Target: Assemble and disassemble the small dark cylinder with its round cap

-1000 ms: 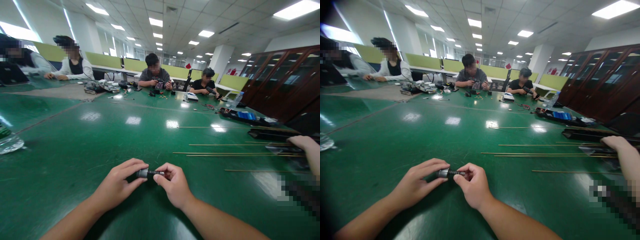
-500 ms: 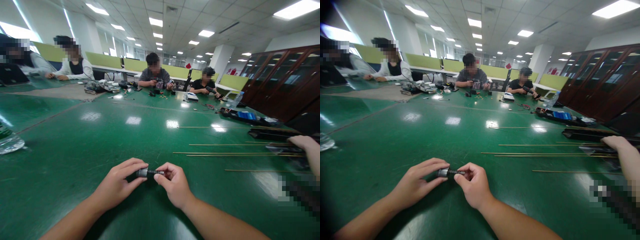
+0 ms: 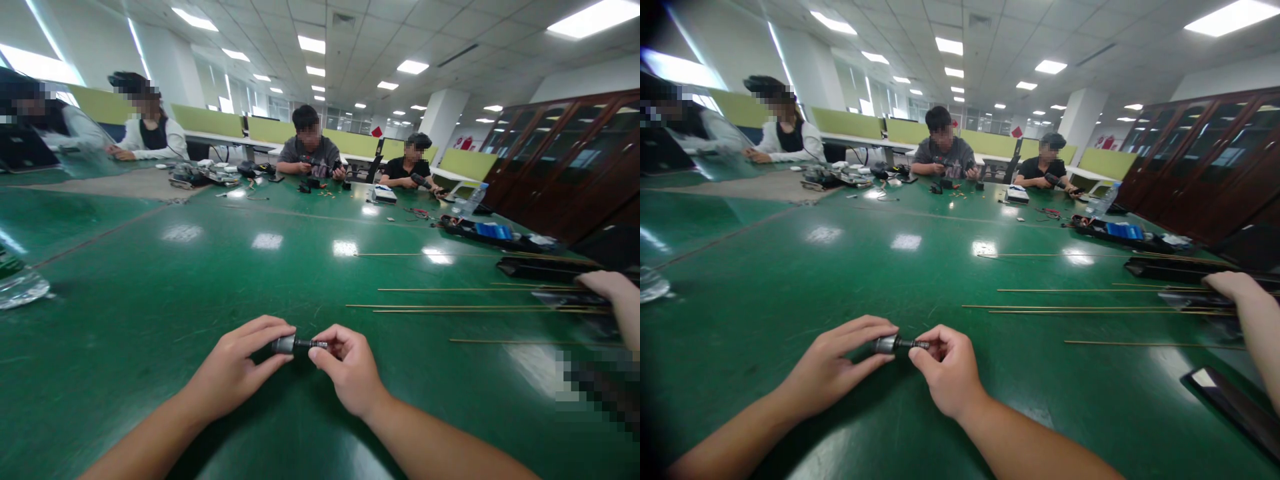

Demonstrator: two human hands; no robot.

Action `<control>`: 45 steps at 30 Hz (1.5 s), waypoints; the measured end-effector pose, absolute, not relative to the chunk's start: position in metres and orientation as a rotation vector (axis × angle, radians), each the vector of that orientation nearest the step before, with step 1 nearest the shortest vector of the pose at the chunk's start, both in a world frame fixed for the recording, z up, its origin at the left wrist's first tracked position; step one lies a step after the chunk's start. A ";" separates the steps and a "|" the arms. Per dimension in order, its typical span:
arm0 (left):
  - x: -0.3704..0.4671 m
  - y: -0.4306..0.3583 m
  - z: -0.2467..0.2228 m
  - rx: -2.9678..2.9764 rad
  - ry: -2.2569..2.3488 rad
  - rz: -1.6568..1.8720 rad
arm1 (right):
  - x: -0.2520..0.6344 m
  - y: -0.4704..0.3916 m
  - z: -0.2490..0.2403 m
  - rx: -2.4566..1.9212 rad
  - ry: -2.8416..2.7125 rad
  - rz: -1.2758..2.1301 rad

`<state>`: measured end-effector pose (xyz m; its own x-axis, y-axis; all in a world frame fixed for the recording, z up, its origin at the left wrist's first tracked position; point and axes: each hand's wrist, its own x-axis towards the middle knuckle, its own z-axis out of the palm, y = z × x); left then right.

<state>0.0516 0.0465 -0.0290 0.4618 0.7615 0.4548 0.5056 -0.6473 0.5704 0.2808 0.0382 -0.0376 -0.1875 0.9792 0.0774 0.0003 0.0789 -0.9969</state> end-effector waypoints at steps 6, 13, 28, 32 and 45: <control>0.051 0.048 -0.029 2.361 1.083 1.005 | 0.281 0.040 -0.039 -1.053 -1.383 1.281; 0.050 0.047 -0.028 2.355 1.073 1.007 | 0.280 0.038 -0.039 -1.048 -1.378 1.277; 0.049 0.047 -0.028 2.381 1.096 1.014 | 0.282 0.040 -0.041 -1.054 -1.385 1.247; 0.048 0.048 -0.030 2.381 1.094 1.023 | 0.281 0.039 -0.040 -1.050 -1.374 1.251; 0.048 0.048 -0.029 2.386 1.106 1.034 | 0.282 0.039 -0.039 -1.033 -1.359 1.232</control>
